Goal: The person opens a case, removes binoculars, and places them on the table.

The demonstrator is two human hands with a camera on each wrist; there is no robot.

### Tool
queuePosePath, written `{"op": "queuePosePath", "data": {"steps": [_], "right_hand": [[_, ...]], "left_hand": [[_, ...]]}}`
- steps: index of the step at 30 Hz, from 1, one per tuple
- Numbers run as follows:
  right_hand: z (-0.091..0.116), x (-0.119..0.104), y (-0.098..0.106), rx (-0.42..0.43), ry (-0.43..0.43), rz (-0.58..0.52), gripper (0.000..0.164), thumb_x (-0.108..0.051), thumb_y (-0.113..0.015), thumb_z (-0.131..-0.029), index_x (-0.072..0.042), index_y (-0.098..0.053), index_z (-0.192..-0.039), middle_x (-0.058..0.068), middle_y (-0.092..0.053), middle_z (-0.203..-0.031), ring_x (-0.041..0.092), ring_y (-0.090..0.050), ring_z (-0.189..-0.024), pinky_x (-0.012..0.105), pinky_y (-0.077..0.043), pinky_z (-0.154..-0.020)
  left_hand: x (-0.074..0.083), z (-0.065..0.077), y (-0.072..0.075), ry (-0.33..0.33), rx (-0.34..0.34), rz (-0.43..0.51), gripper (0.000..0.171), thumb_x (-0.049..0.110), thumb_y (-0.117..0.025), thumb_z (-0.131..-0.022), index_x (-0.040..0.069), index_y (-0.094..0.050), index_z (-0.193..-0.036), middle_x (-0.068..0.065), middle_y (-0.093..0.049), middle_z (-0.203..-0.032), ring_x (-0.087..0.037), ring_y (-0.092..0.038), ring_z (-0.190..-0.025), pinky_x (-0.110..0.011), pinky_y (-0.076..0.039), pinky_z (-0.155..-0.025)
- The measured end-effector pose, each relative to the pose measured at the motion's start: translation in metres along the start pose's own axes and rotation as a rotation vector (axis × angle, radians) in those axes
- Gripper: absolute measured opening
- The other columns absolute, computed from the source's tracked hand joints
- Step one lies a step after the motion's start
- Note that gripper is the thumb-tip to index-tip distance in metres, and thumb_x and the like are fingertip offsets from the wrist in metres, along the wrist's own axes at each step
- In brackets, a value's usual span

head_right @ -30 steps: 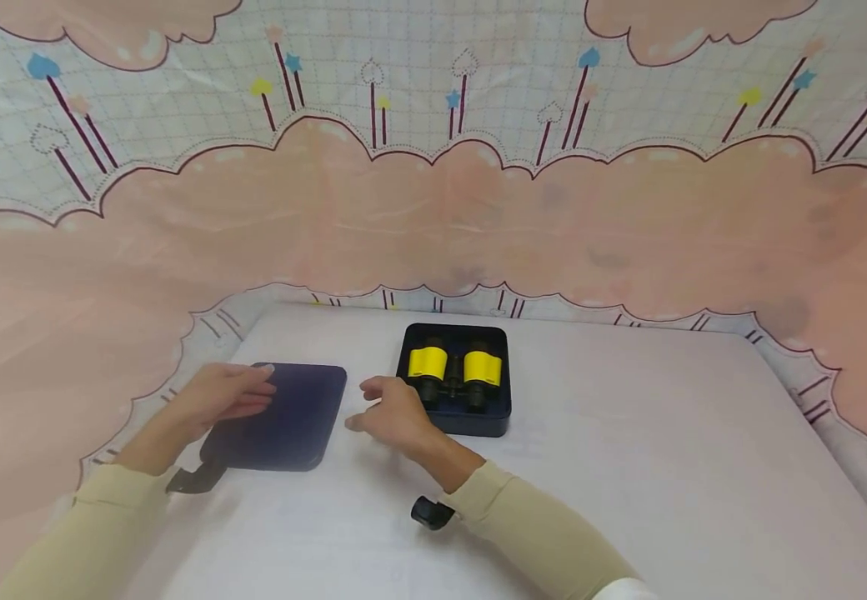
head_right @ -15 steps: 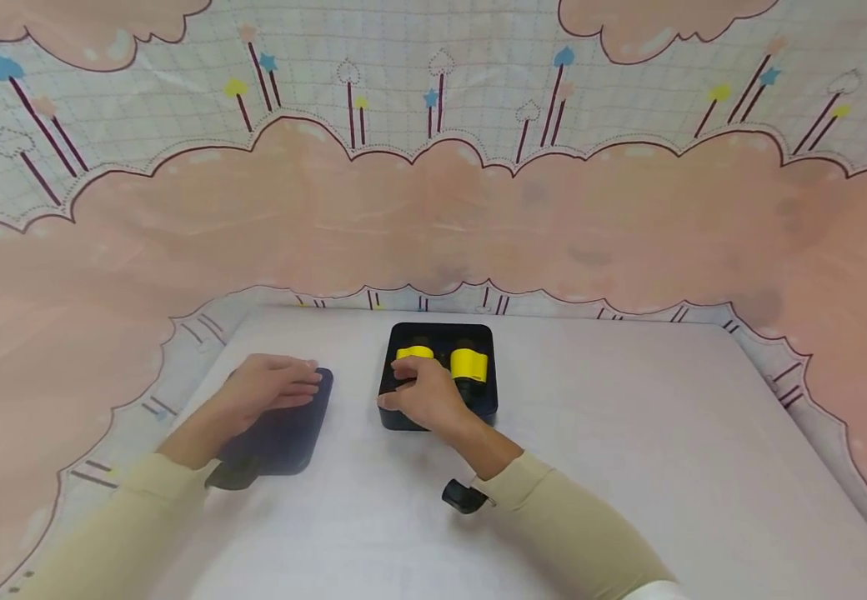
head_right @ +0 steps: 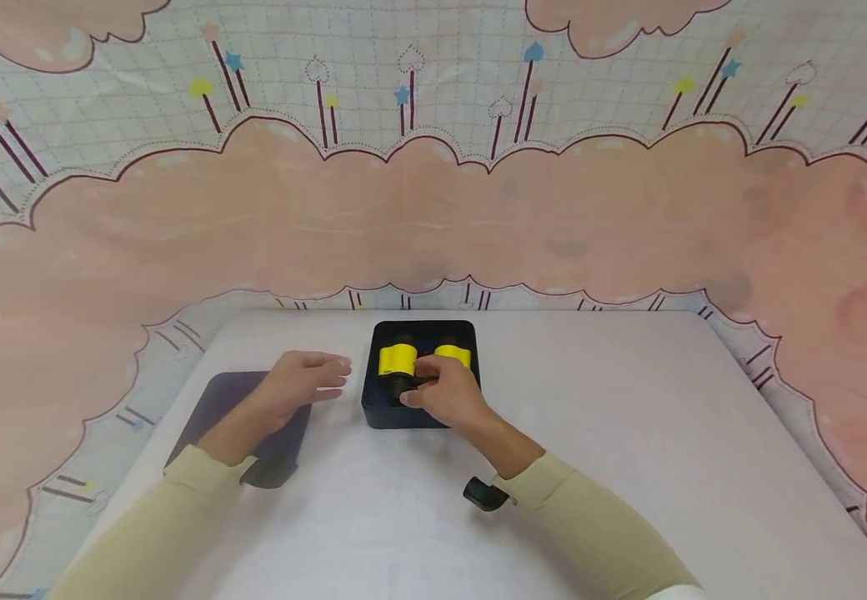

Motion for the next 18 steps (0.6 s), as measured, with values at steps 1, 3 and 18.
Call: {"op": "queuePosePath", "data": {"steps": [1,3,18], "right_hand": [[0.000,0.002,0.001,0.004,0.005,0.001,0.059,-0.007,-0.080,-0.089,-0.002,-0.059,-0.144,0.016,-0.065,-0.141,0.025,-0.069,-0.111,0.038,-0.061,-0.099],[0.000,0.006,0.004,0.012,0.009,0.001,0.059,-0.006,-0.080,-0.089,-0.001,-0.059,-0.144,0.016,-0.065,-0.142,0.026,-0.068,-0.112,0.038,-0.061,-0.099],[-0.004,0.009,0.016,0.041,0.087,0.267,0.067,-0.012,-0.081,-0.090,-0.005,-0.053,-0.150,0.016,-0.055,-0.155,0.038,-0.059,-0.135,0.049,-0.056,-0.108]], "left_hand": [[0.000,0.000,-0.002,0.003,0.004,0.006,0.049,0.031,-0.062,-0.106,0.001,-0.057,-0.145,-0.019,-0.058,-0.151,-0.039,-0.058,-0.138,-0.044,-0.053,-0.111],[0.000,-0.001,-0.005,0.011,0.019,0.015,0.049,0.031,-0.063,-0.106,0.002,-0.057,-0.145,-0.018,-0.058,-0.150,-0.039,-0.057,-0.139,-0.046,-0.050,-0.114],[-0.015,-0.014,-0.018,0.046,0.034,0.061,0.054,0.022,-0.067,-0.102,-0.002,-0.052,-0.148,-0.020,-0.055,-0.150,-0.037,-0.060,-0.134,-0.048,-0.050,-0.115]]}}
Point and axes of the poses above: each hand's wrist, its own z-axis away from the middle knuckle, its own y-axis out of the back of the hand, x = y × z, the point moved 2 cm from there along -z, towards the middle knuckle
